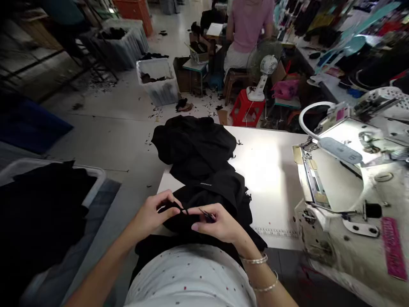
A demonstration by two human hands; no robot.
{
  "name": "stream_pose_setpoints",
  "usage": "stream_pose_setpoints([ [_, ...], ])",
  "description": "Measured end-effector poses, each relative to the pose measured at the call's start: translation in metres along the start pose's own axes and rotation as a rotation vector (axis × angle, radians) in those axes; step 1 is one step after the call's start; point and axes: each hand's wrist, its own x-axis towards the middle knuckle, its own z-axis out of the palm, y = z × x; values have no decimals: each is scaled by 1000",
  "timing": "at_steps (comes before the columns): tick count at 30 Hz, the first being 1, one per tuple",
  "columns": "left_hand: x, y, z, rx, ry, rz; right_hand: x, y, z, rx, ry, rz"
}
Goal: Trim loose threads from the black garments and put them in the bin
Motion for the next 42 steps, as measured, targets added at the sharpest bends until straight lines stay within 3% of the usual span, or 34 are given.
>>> stream_pose_setpoints([
  [3, -8, 3, 7, -122, 61, -73, 0, 1, 4, 3, 61, -26],
  [6, -13, 5, 18, -110, 181, -114, 0, 0, 9, -40, 122, -33],
  [11, -18, 1, 30, -86, 334, -41, 0, -4, 13, -75, 131, 1],
  [14, -20, 0, 29, -132, 303, -8, -2, -7, 13, -98, 140, -18],
  [17, -21, 1, 28, -168, 254, -15, -6, -13, 12, -173, 283, -84],
  [20, -22, 1, 29, -138, 262, -14, -16, -23, 9, -291, 371, -45],
  [27, -22, 0, 30, -154, 235, -2, -30, -37, 11, -388, 225, 119],
  [42, -21, 1, 32, -167, 230, 38, -21, -32, 18, -318, 242, 82],
])
